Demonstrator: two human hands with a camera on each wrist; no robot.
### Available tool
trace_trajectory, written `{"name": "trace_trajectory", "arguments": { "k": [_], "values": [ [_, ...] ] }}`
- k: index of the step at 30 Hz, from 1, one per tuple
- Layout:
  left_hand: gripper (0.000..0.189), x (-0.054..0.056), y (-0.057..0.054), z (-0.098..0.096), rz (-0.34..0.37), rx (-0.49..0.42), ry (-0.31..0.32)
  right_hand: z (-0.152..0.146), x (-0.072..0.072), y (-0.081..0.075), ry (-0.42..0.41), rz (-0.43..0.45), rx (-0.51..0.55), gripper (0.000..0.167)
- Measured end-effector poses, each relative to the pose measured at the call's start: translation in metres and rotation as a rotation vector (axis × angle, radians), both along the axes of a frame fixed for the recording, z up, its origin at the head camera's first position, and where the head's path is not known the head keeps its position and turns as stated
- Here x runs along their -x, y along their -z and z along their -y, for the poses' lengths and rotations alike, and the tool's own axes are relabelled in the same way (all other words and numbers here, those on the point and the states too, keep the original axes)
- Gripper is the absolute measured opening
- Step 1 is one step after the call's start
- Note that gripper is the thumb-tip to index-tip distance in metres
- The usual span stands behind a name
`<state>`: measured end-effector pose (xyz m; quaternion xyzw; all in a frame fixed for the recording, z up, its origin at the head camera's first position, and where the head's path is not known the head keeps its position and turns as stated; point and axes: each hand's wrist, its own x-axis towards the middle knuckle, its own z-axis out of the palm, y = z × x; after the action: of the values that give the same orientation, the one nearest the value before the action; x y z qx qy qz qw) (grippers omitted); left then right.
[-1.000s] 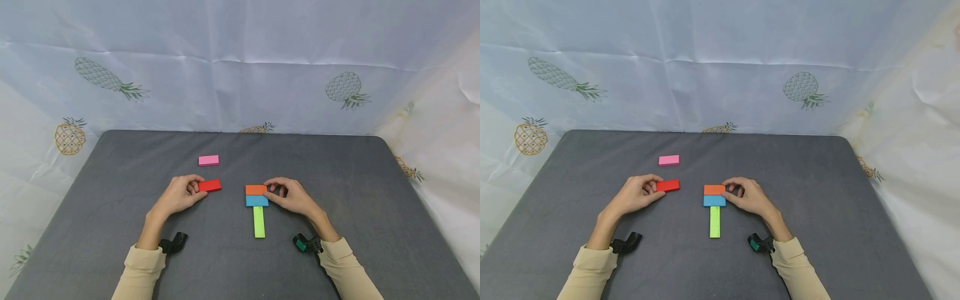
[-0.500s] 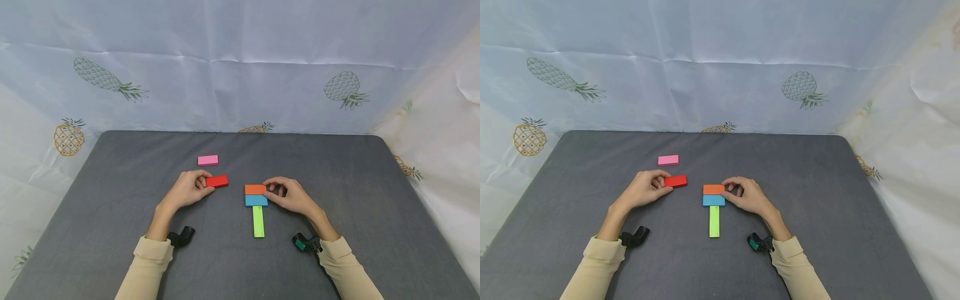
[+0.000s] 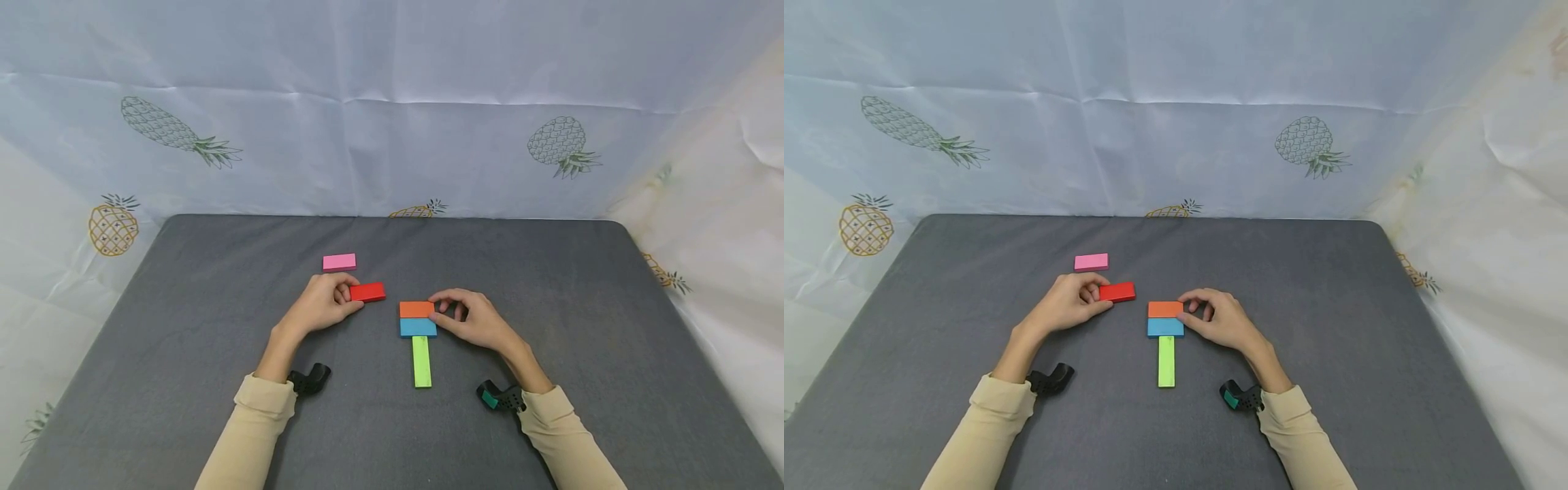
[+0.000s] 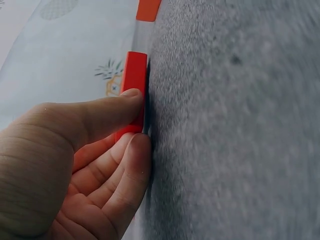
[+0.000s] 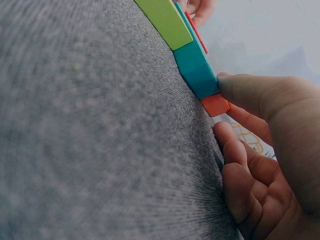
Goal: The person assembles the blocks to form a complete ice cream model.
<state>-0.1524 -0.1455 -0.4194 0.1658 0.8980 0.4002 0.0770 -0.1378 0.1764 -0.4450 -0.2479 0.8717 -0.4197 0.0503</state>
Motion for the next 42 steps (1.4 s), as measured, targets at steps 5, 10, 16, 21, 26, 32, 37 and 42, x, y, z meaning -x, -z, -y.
{"name": "trace_trajectory", "arguments": {
  "k": [5, 10, 16, 21, 26, 32, 37, 42],
  "values": [
    [0.029, 0.002, -0.001, -0.005, 0.012, 0.008, 0.011, 0.000, 0.000, 0.000, -0.002, -0.001, 0.001, 0.026],
    [0.030, 0.003, 0.000, -0.010, 0.000, 0.004, 0.041, 0.000, 0.001, 0.001, -0.001, 0.001, -0.008, 0.026],
    [0.030, 0.005, 0.000, -0.017, 0.008, 0.008, 0.062, 0.000, 0.001, 0.001, -0.002, 0.008, -0.017, 0.026],
    [0.030, 0.008, -0.001, -0.024, 0.017, 0.021, 0.070, 0.000, 0.001, 0.001, -0.001, 0.006, -0.007, 0.026],
    [0.031, 0.009, -0.002, -0.030, 0.018, 0.030, 0.088, 0.000, 0.001, 0.001, 0.002, 0.005, -0.003, 0.026],
    [0.030, 0.011, 0.000, -0.035, 0.007, 0.028, 0.105, 0.000, 0.001, 0.001, 0.010, 0.006, -0.015, 0.026],
    [0.036, 0.012, 0.001, -0.035, -0.001, 0.018, 0.118, 0.000, 0.001, 0.001, 0.015, 0.011, -0.014, 0.026],
    [0.043, 0.012, -0.001, -0.030, -0.002, 0.007, 0.123, -0.001, 0.001, 0.002, 0.010, 0.005, -0.007, 0.026]
  ]
}}
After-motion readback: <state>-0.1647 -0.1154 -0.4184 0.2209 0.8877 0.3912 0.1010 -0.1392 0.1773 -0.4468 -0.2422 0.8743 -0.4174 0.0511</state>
